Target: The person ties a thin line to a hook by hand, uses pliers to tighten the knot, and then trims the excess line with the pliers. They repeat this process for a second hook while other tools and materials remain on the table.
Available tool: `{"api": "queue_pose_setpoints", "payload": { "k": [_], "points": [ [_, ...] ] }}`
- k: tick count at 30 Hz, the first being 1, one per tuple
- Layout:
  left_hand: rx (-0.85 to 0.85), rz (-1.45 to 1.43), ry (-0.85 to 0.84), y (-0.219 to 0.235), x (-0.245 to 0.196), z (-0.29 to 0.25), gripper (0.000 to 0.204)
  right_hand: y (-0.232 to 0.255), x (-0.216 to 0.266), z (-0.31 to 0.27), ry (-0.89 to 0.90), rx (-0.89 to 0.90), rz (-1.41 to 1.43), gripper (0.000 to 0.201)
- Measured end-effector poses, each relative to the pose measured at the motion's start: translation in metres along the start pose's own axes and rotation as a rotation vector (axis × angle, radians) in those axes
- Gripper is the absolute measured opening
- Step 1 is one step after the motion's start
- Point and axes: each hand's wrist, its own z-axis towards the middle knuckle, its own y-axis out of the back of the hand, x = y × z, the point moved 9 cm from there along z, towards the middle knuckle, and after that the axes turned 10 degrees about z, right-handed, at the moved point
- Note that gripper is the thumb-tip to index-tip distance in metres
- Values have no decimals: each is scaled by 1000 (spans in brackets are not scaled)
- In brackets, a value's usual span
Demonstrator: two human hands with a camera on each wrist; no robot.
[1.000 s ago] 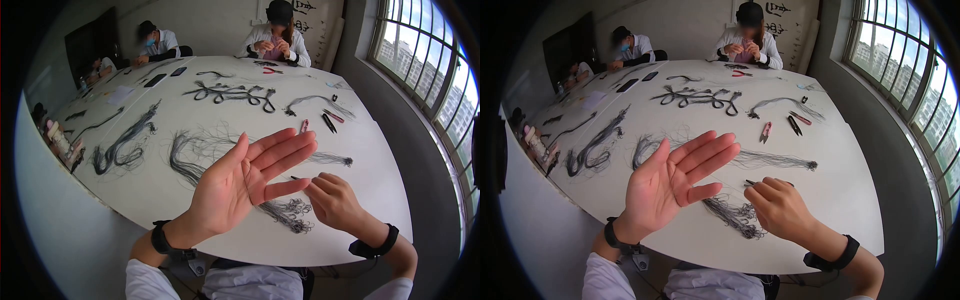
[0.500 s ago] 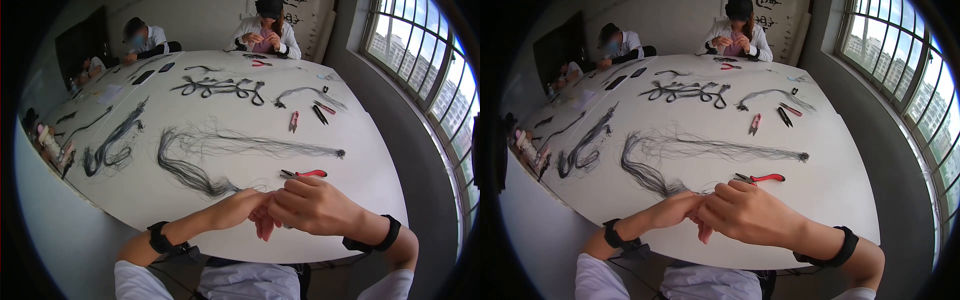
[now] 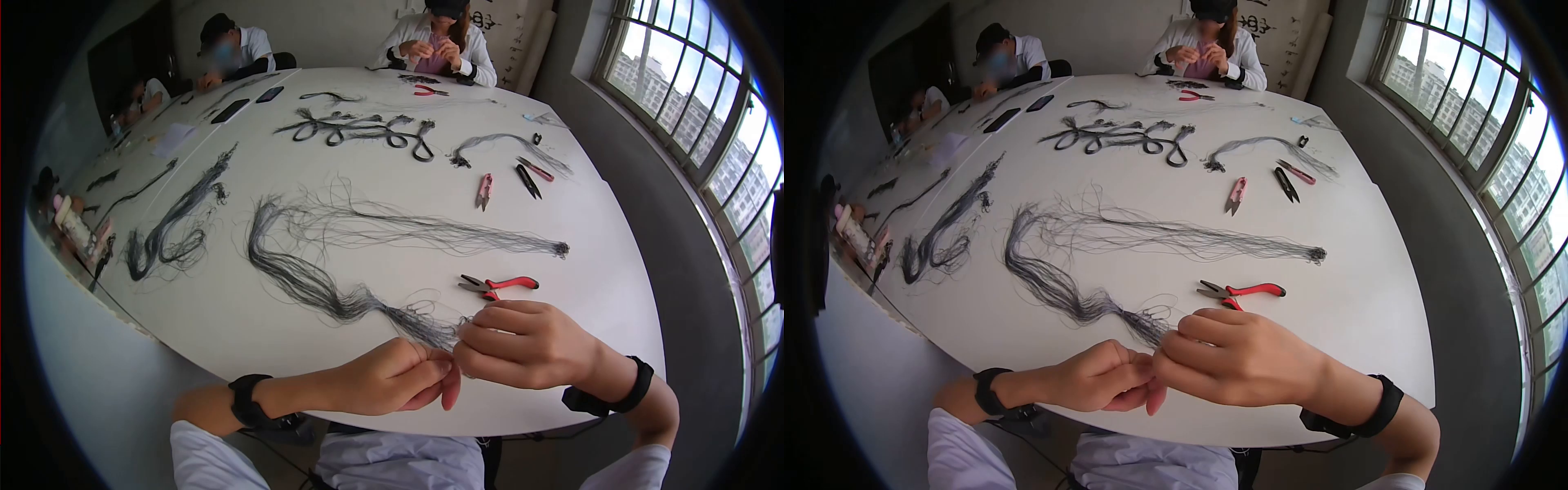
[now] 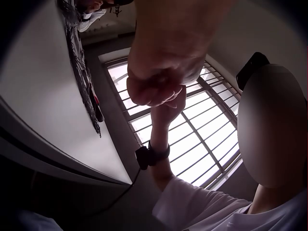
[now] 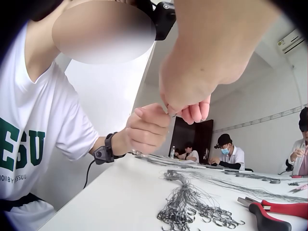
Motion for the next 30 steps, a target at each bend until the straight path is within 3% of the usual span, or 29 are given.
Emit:
{"api": "queue_pose_setpoints", "payload": {
  "k": [2,12,15,17,18,19,21,23,25,30],
  "points": [
    [-27,-16,-60,1,-3,2,41,2,-5,-3,-33,-35,60,17],
    [14,-140,-40,4,0,17,34,2,-17,-14,-40,-69,45,20],
    [-66,-92,-35,11,4,22,31,2,-23,-17,-40,-77,27,23],
    [-175,-175,-55,25,8,25,32,4,-53,-26,-290,-179,120,28],
    [-211,-135,-38,31,10,25,31,-1,-66,-37,-416,-159,107,31],
    [-218,-131,-41,36,10,25,31,-3,-68,-44,-407,-161,106,31],
    [-292,-76,-52,48,10,24,32,-20,-94,-69,-693,-28,45,31],
    [-308,-81,-48,54,14,29,34,-28,-98,-80,-737,-17,76,31],
    [-319,-99,-45,58,17,34,34,-44,-103,-94,-844,103,104,30],
    [-290,-176,-26,64,28,48,32,-51,-108,-101,-792,94,142,18]
  ]
}}
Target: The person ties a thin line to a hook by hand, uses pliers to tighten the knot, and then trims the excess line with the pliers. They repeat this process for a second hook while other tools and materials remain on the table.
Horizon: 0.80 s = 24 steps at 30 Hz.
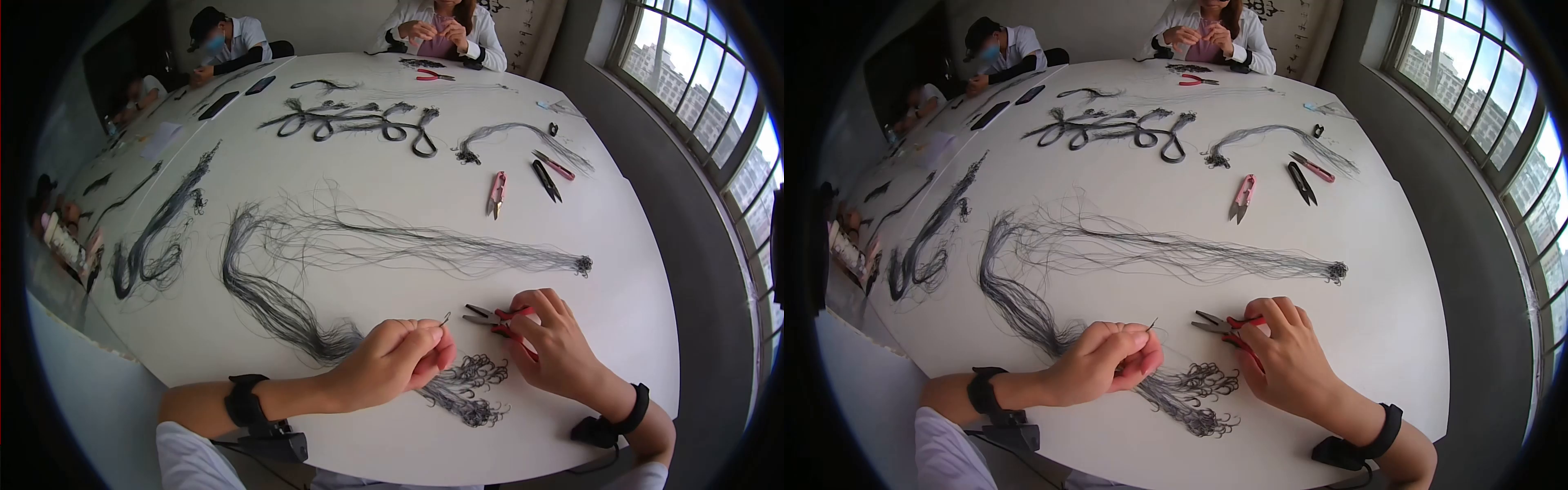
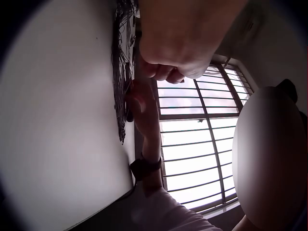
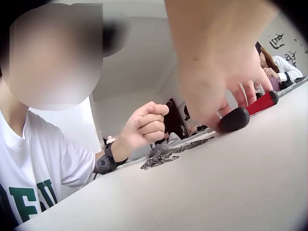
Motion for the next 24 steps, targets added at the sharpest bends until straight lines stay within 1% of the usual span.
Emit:
{"api": "queue_pose_setpoints", "payload": {
  "k": [2,3,5,6,7,9,10,11,13,15,18,20,24],
  "points": [
    [1,-6,9,2,3,3,33,4,-5,1,12,-52,78,16],
    [2,-16,20,2,5,4,33,4,-4,2,9,-48,83,16],
    [1,-30,36,3,8,6,33,14,-11,3,-114,-139,434,15],
    [2,-40,52,2,8,6,33,17,-4,4,-55,-186,445,20],
    [2,-49,69,2,8,6,33,18,0,5,-57,-184,450,20],
    [13,-76,87,0,9,5,32,15,19,8,26,-98,395,24],
    [24,-103,100,-2,10,4,30,19,31,9,151,-148,279,27],
    [23,-104,105,-3,10,4,30,18,32,11,149,-147,284,27],
    [25,-141,129,-4,10,1,28,22,41,11,212,-216,173,26],
    [8,-174,166,-4,9,-2,27,19,40,10,224,-236,152,27],
    [50,-165,203,-6,11,-4,28,18,42,10,252,-260,119,27],
    [88,-128,168,-9,10,-4,29,20,44,10,253,-281,80,28],
    [106,-134,169,-11,8,-5,31,19,45,9,270,-294,89,28]
  ]
}}
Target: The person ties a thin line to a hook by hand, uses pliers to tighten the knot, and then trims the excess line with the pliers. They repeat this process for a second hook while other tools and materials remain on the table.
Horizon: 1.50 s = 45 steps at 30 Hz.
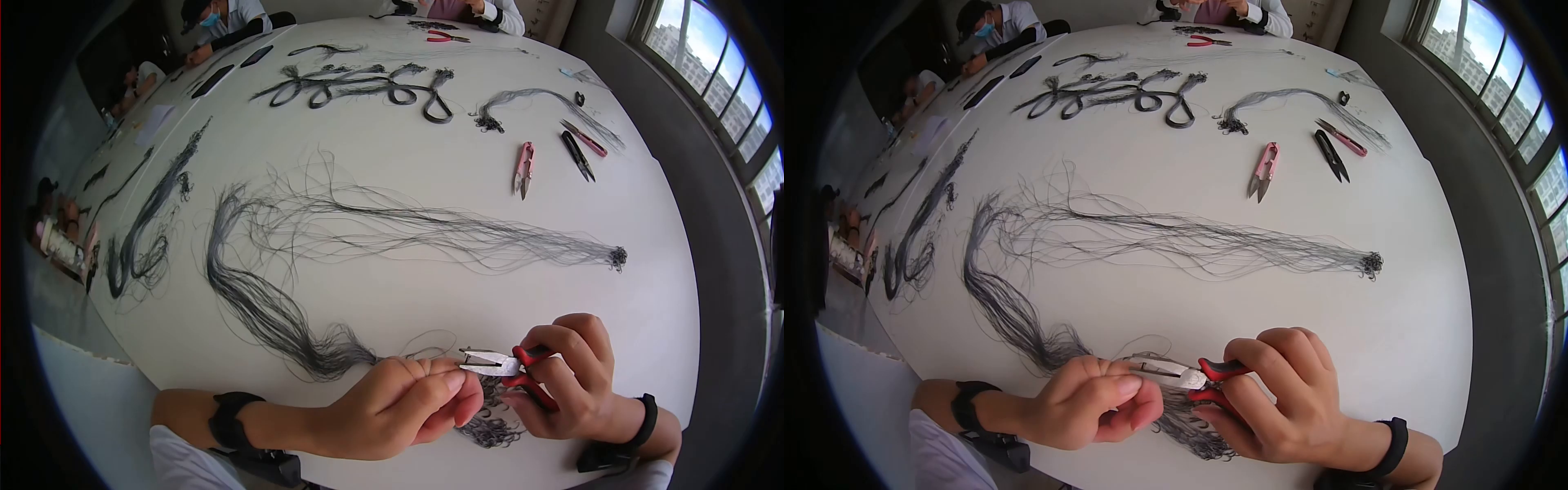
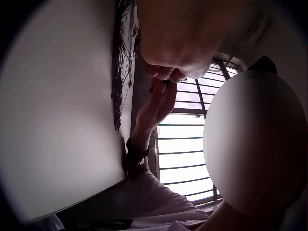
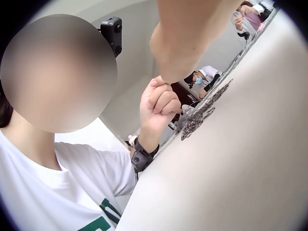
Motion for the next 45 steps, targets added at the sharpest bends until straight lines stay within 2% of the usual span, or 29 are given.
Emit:
{"api": "queue_pose_setpoints", "payload": {
  "k": [5,15,17,21,26,39,45],
  "points": [
    [3,-24,16,1,1,-1,32,0,3,-2,52,-47,-37,28],
    [-8,-6,18,1,1,0,32,2,6,-2,112,-23,-48,25],
    [-7,23,27,1,-1,0,32,4,-3,-2,35,-52,129,22],
    [-12,-8,0,4,-5,-1,31,20,-13,-2,-37,-122,149,20],
    [9,-62,-10,2,-6,-2,28,7,-13,-1,-55,-27,89,25],
    [8,-89,-27,-1,-4,-5,28,5,1,-1,38,-31,-3,33],
    [85,32,-13,-5,-8,-5,30,6,2,-5,51,-38,61,40]
  ]
}}
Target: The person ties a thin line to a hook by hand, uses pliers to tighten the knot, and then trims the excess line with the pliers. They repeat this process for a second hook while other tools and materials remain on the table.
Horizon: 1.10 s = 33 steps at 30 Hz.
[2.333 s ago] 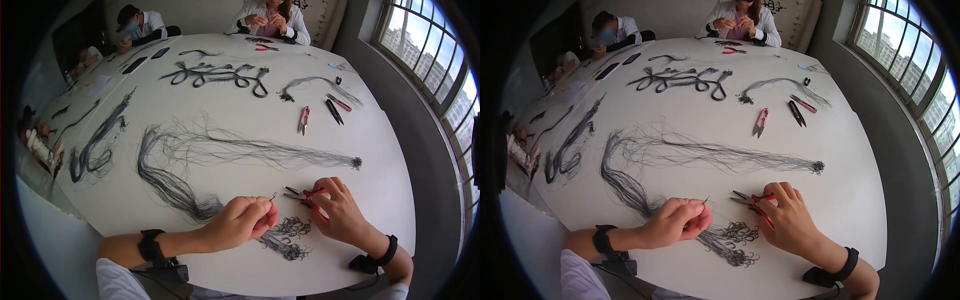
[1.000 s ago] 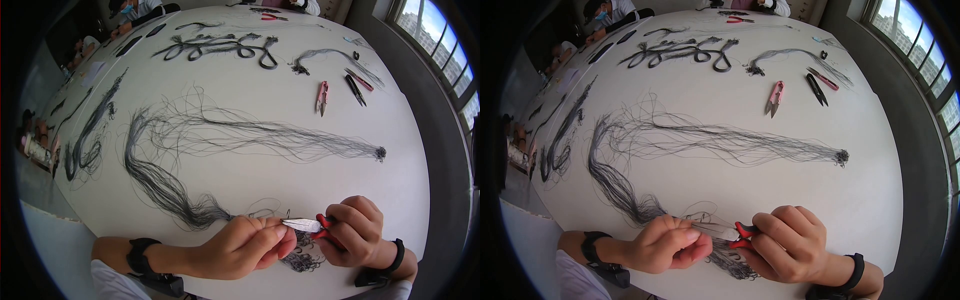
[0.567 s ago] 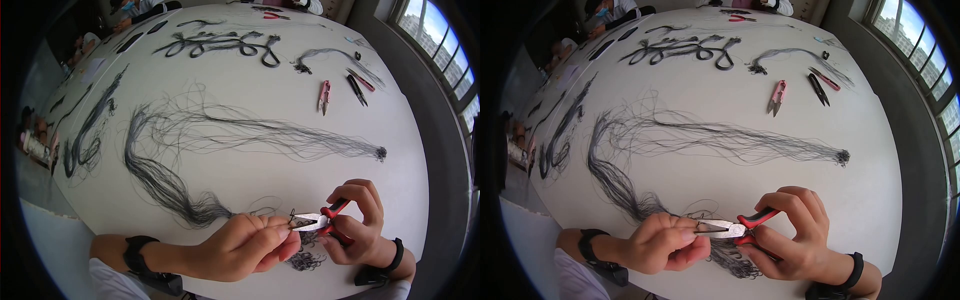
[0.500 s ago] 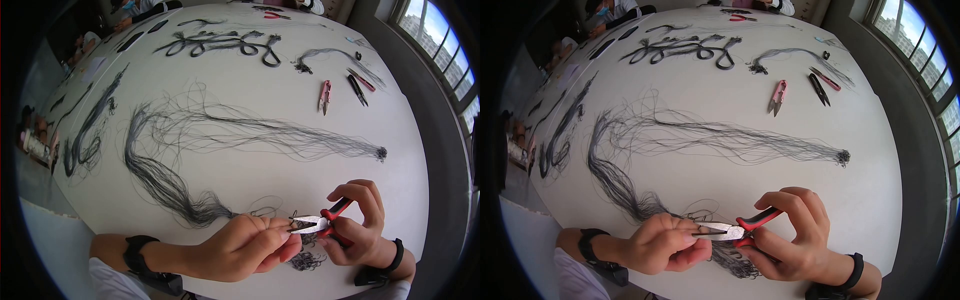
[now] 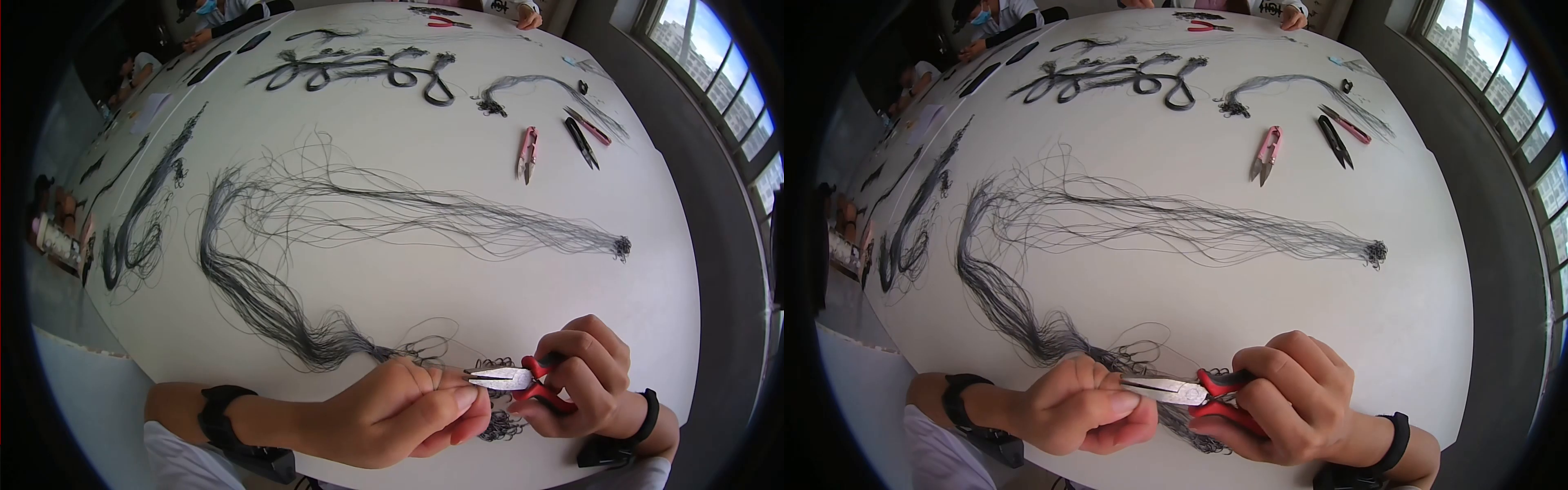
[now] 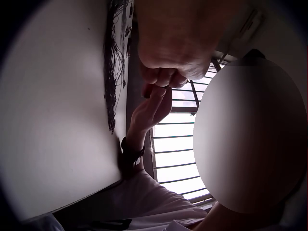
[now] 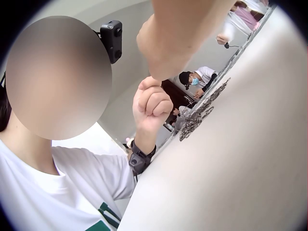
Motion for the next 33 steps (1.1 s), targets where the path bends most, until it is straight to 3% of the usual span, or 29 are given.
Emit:
{"api": "queue_pose_setpoints", "payload": {
  "k": [7,9,15,33],
  "points": [
    [18,-12,34,-3,1,-1,32,2,-8,-5,-82,-88,211,36],
    [9,-25,37,-1,3,0,32,-3,-5,0,-69,4,49,33],
    [5,-3,15,-2,4,1,33,-8,-6,-1,-68,121,-29,33],
    [-97,-229,105,0,17,7,29,-22,-32,-5,-251,126,219,27]
  ]
}}
